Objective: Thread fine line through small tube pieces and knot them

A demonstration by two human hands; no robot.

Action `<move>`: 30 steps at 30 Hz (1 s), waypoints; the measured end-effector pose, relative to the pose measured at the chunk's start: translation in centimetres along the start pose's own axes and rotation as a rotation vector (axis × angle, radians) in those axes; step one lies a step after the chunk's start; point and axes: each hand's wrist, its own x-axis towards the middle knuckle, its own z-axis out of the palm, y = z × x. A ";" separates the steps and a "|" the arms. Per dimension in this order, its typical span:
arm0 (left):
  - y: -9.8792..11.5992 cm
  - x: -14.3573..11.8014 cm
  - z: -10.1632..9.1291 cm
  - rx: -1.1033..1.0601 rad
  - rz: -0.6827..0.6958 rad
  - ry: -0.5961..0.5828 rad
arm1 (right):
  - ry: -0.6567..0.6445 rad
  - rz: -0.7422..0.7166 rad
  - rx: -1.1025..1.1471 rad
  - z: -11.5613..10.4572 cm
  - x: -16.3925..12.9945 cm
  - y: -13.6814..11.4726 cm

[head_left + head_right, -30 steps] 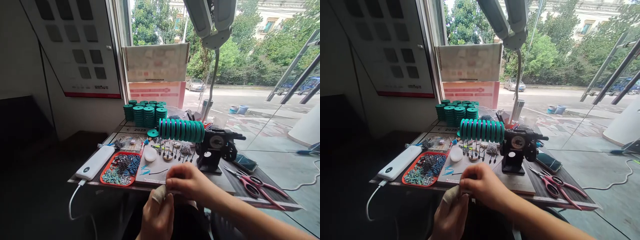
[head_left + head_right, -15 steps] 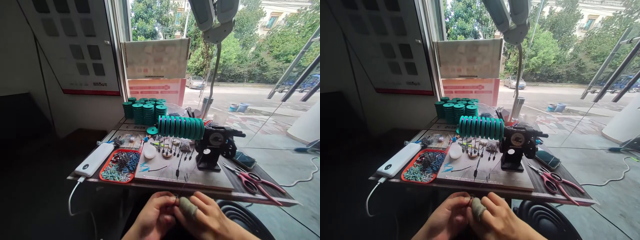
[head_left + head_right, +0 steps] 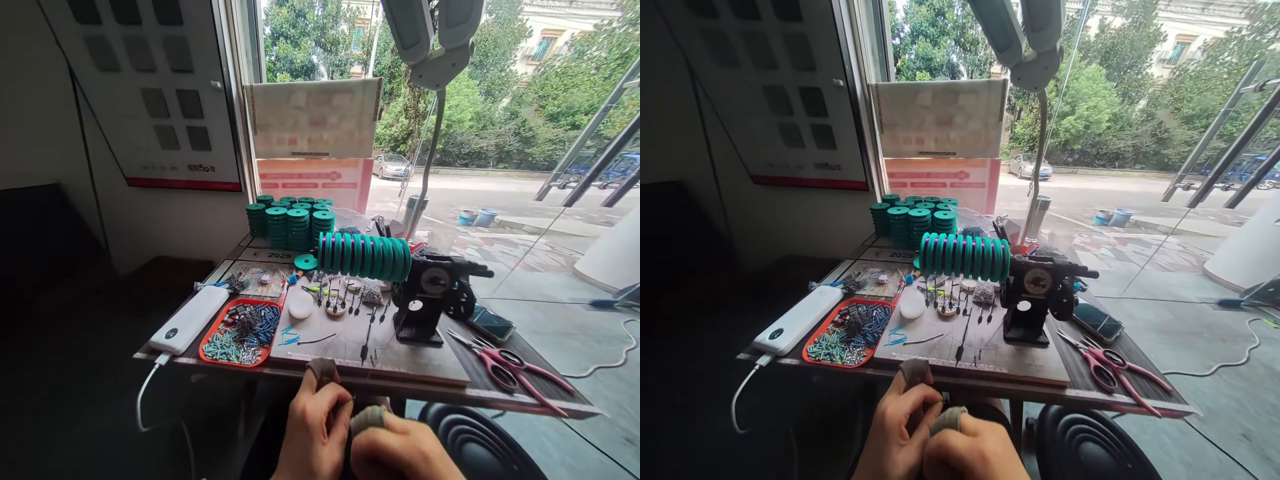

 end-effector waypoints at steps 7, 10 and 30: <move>-1.7 0.3 1.0 0.356 0.420 0.507 | -0.178 0.486 0.539 -3.1 9.2 -0.4; -2.7 0.0 1.5 0.294 0.341 0.521 | -0.240 0.519 0.517 -2.6 11.3 0.6; 0.4 -0.5 1.6 -0.173 -0.177 0.217 | 0.086 0.031 -0.627 0.9 -2.1 3.3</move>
